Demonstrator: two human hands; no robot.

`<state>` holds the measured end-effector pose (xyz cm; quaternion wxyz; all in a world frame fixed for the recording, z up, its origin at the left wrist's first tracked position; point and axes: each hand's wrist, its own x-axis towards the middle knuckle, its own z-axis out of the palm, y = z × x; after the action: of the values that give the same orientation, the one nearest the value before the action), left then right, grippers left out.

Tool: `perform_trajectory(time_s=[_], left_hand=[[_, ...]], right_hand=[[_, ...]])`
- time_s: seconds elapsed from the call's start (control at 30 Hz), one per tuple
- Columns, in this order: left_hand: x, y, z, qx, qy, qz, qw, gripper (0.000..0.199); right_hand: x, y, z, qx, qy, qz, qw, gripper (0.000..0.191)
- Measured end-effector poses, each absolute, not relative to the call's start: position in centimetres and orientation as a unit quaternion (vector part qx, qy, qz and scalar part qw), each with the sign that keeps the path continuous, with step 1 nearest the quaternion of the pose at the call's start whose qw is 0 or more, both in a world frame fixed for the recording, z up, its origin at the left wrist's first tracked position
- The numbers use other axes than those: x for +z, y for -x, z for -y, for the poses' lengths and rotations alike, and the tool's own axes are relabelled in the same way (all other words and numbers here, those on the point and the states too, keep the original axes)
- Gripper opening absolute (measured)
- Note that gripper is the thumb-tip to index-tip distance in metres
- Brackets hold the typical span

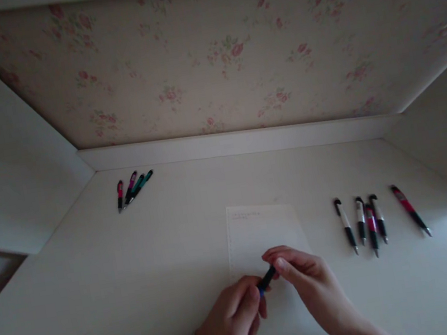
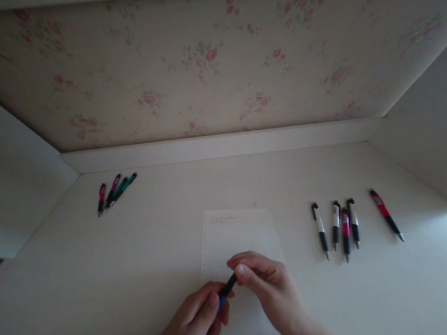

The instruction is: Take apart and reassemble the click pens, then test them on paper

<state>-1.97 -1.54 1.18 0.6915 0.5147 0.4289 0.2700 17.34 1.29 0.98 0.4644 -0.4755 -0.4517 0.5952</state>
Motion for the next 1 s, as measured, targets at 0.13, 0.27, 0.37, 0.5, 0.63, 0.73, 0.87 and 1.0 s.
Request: perform_trajectory(time_s=[0.13,0.27,0.37,0.5,0.63,0.73,0.87,1.0], left_hand=[[0.5,1.9,1.2,0.280,-0.469,-0.411,0.730,0.060],[0.3,2.2,0.9,0.231,-0.498,-0.392,0.738,0.058],[0.7,2.5,0.9,0.230,-0.528,-0.409,0.708,0.050],[1.6,2.4,0.7,0.252,-0.590,-0.432,0.634,0.046],[2.0,2.1,0.8,0.258,-0.620,-0.445,0.592,0.046],[1.5,2.1,1.1,0.254,-0.570,-0.427,0.655,0.054],[0.7,2.4,1.5,0.290,-0.569,-0.371,0.674,0.075],[0.6,2.5,1.4,0.275,-0.643,-0.321,0.639,0.044]], right_hand=[[1.0,-18.6,-2.0,0.587,0.489,0.364,0.532,0.022],[1.5,-18.9,-2.3,0.593,0.483,0.336,0.550,0.020],[1.8,-18.8,-2.3,0.585,0.495,0.340,0.546,0.021],[2.0,-18.9,-2.2,0.576,0.511,0.331,0.546,0.021],[1.9,-18.8,-2.1,0.567,0.529,0.330,0.538,0.023],[1.6,-18.6,-2.3,0.574,0.557,0.321,0.507,0.029],[1.2,-18.3,-2.5,0.580,0.560,0.332,0.490,0.036],[1.1,-18.1,-2.2,0.589,0.547,0.349,0.482,0.045]])
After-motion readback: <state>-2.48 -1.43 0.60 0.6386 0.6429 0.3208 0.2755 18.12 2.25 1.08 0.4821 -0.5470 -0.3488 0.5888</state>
